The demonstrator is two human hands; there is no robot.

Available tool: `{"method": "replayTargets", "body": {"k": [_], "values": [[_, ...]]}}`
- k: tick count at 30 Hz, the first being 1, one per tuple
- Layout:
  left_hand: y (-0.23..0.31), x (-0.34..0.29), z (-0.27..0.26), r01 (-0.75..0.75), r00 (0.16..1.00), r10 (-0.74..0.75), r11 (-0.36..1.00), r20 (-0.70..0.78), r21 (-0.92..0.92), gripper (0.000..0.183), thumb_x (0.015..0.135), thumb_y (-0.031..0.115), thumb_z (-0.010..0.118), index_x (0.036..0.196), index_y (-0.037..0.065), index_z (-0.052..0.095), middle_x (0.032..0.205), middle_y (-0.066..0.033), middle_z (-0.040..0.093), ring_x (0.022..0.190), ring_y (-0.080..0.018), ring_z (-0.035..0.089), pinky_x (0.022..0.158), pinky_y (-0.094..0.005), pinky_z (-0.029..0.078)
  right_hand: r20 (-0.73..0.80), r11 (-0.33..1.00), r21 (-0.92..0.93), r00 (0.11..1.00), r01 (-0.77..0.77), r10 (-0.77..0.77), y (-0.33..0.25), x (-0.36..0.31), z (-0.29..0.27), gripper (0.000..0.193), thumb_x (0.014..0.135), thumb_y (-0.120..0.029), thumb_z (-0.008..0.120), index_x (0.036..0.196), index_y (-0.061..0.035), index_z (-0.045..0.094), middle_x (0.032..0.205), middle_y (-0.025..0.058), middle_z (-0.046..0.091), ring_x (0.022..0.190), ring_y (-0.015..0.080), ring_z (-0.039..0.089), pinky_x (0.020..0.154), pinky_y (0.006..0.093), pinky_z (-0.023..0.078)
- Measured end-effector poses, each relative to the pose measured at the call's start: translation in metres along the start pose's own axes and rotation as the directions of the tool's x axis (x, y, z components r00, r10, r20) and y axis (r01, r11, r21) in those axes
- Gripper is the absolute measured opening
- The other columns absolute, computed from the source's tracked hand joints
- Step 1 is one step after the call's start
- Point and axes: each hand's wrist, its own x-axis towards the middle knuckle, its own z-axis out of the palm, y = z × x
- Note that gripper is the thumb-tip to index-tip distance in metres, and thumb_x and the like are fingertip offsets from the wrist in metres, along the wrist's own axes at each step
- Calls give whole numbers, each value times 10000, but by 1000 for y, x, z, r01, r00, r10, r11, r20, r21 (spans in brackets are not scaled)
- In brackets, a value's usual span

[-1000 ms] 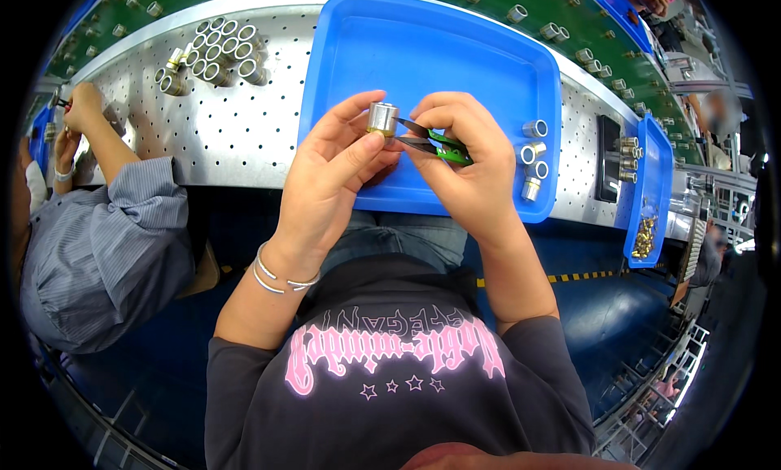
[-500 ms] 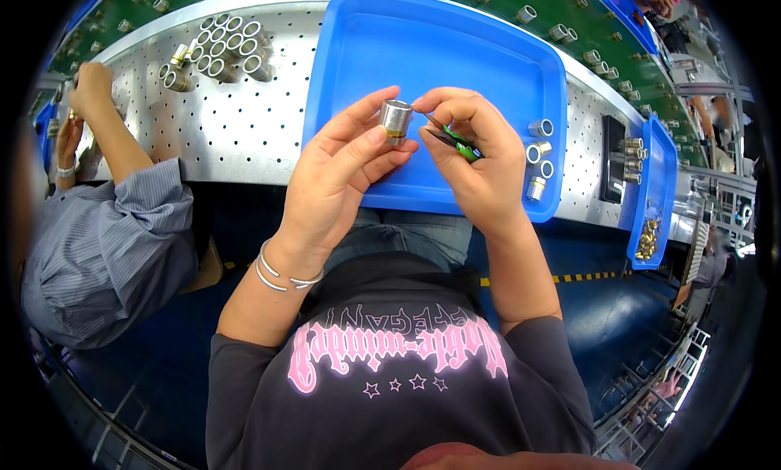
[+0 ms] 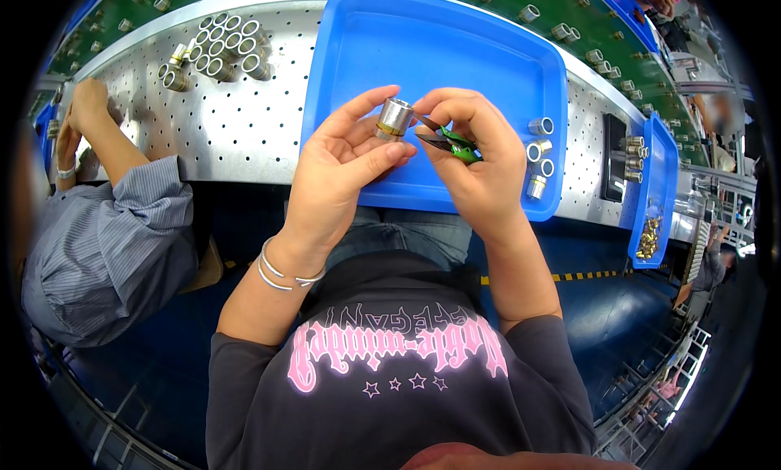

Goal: The person uses tweezers to pick up small brass components from a blue tray and inserts them into the center of small cylindrical metal parts. The person holds the metal part in their left hand and uses the tweezers in their right hand to place the brass piece inside, repeating this process for multiple units.

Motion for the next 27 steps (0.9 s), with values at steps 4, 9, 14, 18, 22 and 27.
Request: {"method": "replayTargets", "body": {"k": [4,9,14,18,22,27], "values": [[0,-1,-1,-25,1000,24,997,16,72,456,857,-6,567,1297,-8,444,1084,-126,595,893,-149,622,803,-240,499,1,999,-41,1000,15,-15,-2,-1,0,248,645,67,633,863,-27,560,918,106,624,820,261,620,689,314,497],[0,-3,1,-54,998,49,987,40,149,423,888,26,533,1298,-26,442,1118,-133,589,915,-152,618,826,-265,504,-16,999,-26,1000,18,-18,-2,-2,0,250,641,60,638,863,-28,566,907,106,627,800,261,622,681,310,498],[0,-5,0,-73,996,63,983,64,168,410,893,30,522,1292,-33,450,1136,-146,585,926,-163,619,836,-268,501,-5,999,-49,1000,18,-18,-3,-3,-3,259,641,65,636,877,-26,577,905,105,632,790,252,627,672,305,497],[1,-5,1,-79,995,67,983,76,168,411,891,28,521,1291,-33,451,1137,-155,586,941,-175,620,847,-271,499,0,1000,-5,1000,-30,30,-4,-5,-4,267,645,78,632,887,-23,581,912,96,640,770,210,624,643,279,487],[2,-5,1,-74,995,61,982,82,175,409,888,29,524,1287,-33,457,1137,-160,587,953,-184,619,861,-277,494,-11,992,74,995,-100,102,-4,-6,-6,240,680,83,633,896,-10,583,905,81,648,722,136,597,608,239,465],[-2,-5,2,-111,992,98,975,74,194,410,892,58,513,1290,-27,458,1038,-104,629,902,-128,629,814,-240,492,28,991,86,995,-100,98,-3,-6,-8,121,800,81,592,885,19,531,921,120,646,740,56,550,636,176,436]]}}
